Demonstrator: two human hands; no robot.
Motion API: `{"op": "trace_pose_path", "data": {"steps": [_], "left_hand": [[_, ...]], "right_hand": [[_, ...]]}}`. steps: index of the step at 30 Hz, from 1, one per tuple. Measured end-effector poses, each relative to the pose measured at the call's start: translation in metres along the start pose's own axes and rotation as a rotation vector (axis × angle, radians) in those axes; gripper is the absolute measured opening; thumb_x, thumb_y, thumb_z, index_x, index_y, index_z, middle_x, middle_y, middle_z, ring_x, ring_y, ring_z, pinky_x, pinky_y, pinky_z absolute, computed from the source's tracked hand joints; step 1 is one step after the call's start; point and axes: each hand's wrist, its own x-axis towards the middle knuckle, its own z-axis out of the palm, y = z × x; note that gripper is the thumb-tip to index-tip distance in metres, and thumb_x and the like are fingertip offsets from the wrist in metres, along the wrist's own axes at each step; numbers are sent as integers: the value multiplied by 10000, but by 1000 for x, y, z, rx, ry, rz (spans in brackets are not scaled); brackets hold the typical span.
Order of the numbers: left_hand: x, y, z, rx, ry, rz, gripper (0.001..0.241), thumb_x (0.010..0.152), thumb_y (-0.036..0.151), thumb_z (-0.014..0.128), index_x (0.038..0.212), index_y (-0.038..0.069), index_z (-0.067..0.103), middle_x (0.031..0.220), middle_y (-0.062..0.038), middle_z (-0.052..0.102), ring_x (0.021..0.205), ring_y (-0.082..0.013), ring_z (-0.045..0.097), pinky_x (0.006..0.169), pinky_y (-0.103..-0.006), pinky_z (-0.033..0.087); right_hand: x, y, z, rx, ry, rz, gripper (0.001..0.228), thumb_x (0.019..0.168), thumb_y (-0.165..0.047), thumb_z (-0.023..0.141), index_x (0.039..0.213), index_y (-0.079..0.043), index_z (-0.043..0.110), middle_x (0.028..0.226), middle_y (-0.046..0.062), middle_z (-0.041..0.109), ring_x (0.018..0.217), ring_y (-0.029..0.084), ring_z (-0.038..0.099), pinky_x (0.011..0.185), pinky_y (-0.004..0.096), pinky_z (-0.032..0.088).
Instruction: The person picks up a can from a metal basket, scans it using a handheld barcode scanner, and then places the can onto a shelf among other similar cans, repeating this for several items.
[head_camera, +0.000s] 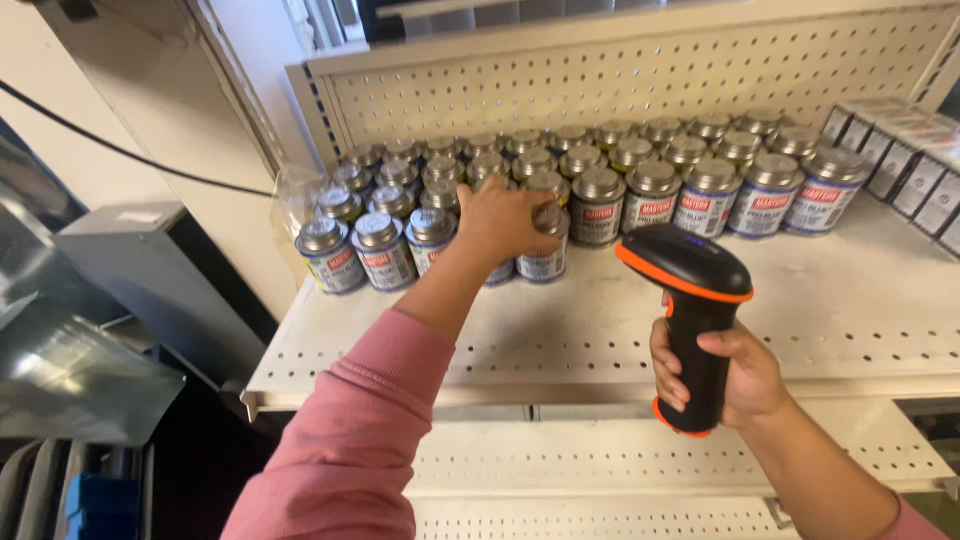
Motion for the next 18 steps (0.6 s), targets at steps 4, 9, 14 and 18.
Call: {"op": "trace_pose_path", "data": {"steps": [4,9,14,18], "left_hand": [[11,-6,20,-43,73,-21,786,731,705,644,1462,438,531,1168,0,716,1305,-284,453,1029,-662,311],[9,-5,18,-8,91,-12,764,757,736,637,1457,452,520,1159,-22,732,1315,-264,476,1033,-656,328],[6,-2,14,-18,62,-44,744,789,710,629,1482,490,472,1245,-5,709,1336,-241,438,1051,-646,294],[2,1,12,-28,66,-58,731,802,701,636,1483,489,476,1266,-6,705,1337,-244,434,1049,-642,297]], "right_hand": [[8,-4,24,-133,14,-10,321,814,-291,678,979,-46,551,639,124,475,389,256,527,362,397,467],[14,-8,31,-230,37,-37,416,771,-386,662,764,18,567,544,97,460,326,261,546,309,414,480],[15,-10,29,-207,16,-49,382,776,-348,654,741,22,567,534,116,439,318,273,530,322,432,485],[13,-6,16,-234,19,-37,411,775,-373,645,777,32,576,514,105,438,301,265,517,315,414,475]]}}
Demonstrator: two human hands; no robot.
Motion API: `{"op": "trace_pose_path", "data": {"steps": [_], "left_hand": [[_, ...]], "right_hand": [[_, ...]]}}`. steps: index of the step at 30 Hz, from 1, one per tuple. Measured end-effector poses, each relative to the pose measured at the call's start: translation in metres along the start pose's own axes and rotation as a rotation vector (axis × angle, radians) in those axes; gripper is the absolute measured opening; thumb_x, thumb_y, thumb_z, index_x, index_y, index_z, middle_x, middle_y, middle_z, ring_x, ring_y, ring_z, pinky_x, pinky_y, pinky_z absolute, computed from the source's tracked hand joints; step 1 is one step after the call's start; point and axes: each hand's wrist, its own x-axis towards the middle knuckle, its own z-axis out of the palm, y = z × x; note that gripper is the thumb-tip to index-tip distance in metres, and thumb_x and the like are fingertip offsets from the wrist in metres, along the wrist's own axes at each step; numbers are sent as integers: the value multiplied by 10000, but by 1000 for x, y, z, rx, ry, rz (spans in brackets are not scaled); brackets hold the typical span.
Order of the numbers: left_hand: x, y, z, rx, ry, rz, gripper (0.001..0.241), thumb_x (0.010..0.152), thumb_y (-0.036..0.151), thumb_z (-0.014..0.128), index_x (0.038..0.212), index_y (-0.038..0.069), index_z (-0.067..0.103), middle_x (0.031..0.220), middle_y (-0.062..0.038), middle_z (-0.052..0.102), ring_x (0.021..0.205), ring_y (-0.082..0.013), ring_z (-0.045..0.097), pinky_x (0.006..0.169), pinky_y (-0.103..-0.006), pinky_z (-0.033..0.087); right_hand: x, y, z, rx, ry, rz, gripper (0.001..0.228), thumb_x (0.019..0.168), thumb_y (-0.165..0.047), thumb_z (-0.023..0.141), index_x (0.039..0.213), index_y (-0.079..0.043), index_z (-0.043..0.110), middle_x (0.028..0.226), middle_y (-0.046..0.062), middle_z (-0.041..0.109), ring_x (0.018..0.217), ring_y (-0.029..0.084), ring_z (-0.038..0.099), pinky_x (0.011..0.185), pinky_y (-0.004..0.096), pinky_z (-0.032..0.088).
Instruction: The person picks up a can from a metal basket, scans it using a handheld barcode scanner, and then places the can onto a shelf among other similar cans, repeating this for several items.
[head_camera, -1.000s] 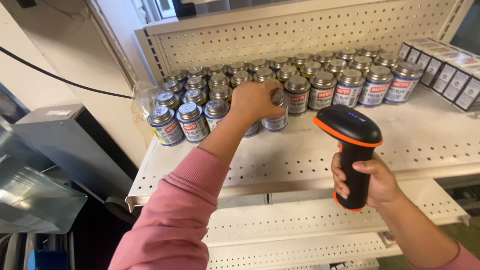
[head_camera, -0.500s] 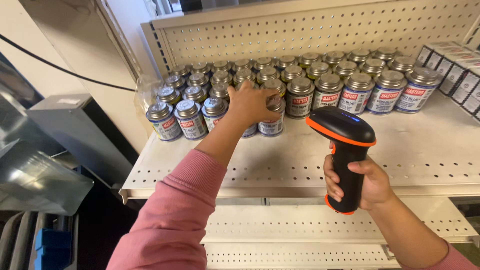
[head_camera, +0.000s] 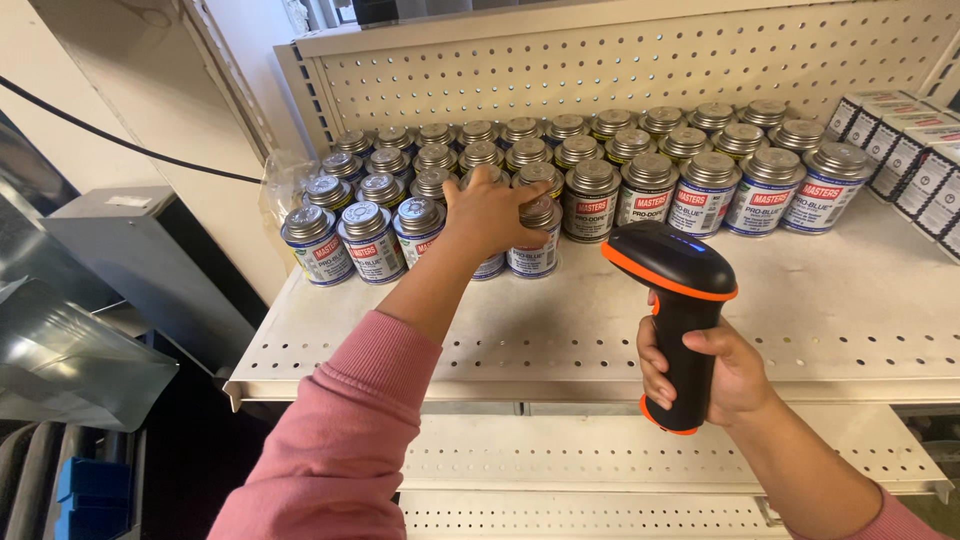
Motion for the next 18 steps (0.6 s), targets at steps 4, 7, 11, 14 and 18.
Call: {"op": "trace_pose_path", "data": {"steps": [4,7,11,14,18], "left_hand": [[-3,-1,1,-34,11,-8,717,805,676,662,1477,490,491,1307,-7,683,1339,-256,432,1036,-647,316],[-3,-1,5,-44,38,-4,690,811,651,679,1459,480,520,1322,-7,664,1327,-268,426,1028,-663,322],[-1,-2,9,-54,59,1,666,826,618,692,1455,470,531,1335,-2,644,1323,-281,409,1016,-680,320],[1,-5,13,-53,68,1,669,815,625,702,1445,482,530,1333,6,635,1315,-281,406,1007,-658,334],[-4,-3,13,-76,77,-8,641,834,596,714,1441,478,544,1324,1,644,1308,-292,410,1006,-657,328]], "right_hand": [[-4,11,-11,27,63,-33,456,763,-344,646,1045,14,624,579,120,443,321,251,523,306,424,521],[-3,6,-5,16,69,-27,432,763,-354,640,983,18,628,568,112,445,314,243,519,303,412,510],[-5,19,-18,35,72,-42,518,755,-317,635,1176,-16,621,579,114,453,320,241,528,302,416,526],[-4,20,-18,29,75,-52,538,750,-315,636,1211,-40,607,570,114,457,319,240,535,304,415,538],[-2,19,-17,-19,97,-67,564,727,-312,638,1221,-43,592,560,98,465,310,224,546,304,398,541]]}}
